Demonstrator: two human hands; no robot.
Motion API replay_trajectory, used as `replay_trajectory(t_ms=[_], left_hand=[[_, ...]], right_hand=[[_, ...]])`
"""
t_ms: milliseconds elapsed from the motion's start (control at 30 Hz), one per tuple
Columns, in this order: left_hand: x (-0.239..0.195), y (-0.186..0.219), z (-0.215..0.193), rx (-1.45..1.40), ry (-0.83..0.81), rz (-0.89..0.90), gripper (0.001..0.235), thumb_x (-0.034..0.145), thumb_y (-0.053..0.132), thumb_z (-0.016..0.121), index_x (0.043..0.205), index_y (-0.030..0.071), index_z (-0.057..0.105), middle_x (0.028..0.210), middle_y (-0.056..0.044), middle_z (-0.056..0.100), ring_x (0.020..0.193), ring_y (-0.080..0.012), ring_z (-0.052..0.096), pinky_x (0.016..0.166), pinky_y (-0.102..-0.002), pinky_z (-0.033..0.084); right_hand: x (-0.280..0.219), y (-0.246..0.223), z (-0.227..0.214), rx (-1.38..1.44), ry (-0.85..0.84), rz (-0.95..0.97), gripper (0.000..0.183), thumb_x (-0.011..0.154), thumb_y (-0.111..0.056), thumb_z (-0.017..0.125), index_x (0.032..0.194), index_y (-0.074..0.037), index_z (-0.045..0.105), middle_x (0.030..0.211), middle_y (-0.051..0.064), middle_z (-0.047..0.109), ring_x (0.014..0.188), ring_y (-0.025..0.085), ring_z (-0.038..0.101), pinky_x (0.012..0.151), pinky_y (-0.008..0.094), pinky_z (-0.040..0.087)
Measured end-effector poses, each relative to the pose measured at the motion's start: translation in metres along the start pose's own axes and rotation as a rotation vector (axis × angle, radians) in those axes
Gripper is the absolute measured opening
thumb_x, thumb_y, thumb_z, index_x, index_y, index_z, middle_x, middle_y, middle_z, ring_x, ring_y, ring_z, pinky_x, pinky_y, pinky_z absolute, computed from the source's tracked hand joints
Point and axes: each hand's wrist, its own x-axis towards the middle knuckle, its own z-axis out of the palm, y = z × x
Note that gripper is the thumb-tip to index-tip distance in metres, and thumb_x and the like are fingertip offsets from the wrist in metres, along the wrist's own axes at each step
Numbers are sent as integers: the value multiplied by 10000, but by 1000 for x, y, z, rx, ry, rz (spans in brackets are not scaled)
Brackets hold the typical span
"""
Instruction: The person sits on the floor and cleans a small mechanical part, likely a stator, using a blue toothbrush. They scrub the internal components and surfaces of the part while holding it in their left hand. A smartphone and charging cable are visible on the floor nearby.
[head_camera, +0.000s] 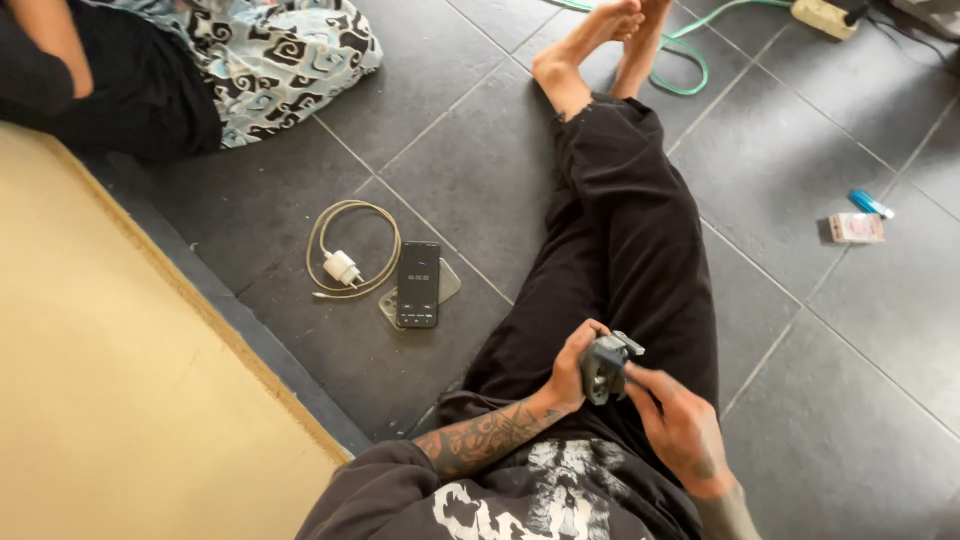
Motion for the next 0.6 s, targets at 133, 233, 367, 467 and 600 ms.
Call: replay_trajectory(t_ms=[133, 233, 367, 467, 600], left_hand=[[-1, -16, -7, -88, 47, -45, 245, 1005, 316, 599, 1042, 82, 539, 850, -136, 667, 706, -196, 685, 639, -281, 545], [-4, 5, 4, 8, -26, -51, 216, 1001, 279, 610, 1031, 85, 520, 886, -131, 651, 781, -217, 693, 688, -302, 553], [0, -4, -7, 15, -23, -99, 225, 997, 319, 587, 1021, 101, 536, 910, -98, 628, 797, -172, 633, 706, -294, 513], [4, -12, -10, -112, -35, -147, 236, 1006, 311, 585, 1058, 85, 541, 945, -159, 673, 809, -220, 681, 681, -320, 560], [6, -12, -10, -133, -86, -209, 269, 996, 342, 599, 1065, 85, 564, 940, -151, 686, 802, -209, 682, 704, -297, 544]], right_hand=[[-2, 41, -15, -521, 73, 93, 306, 986, -413, 601, 1265, -361, 714, 1138, -73, 763, 763, 228, 732, 683, 382, 545], [2, 31, -31, -397, 254, -22, 230, 984, -202, 710, 1202, -171, 776, 1170, 29, 778, 851, 330, 697, 881, 414, 513], [-9, 68, -23, -557, 128, -26, 192, 967, -365, 682, 1135, -388, 770, 1048, -138, 759, 946, 65, 682, 1055, 359, 285], [-7, 74, -34, -613, 258, 34, 157, 1005, -345, 694, 1138, -356, 777, 1143, -90, 777, 1031, 121, 691, 1128, 388, 282], [-5, 13, -20, -323, 136, -139, 132, 923, -249, 723, 1039, -291, 771, 991, -122, 730, 931, 59, 659, 998, 345, 241]])
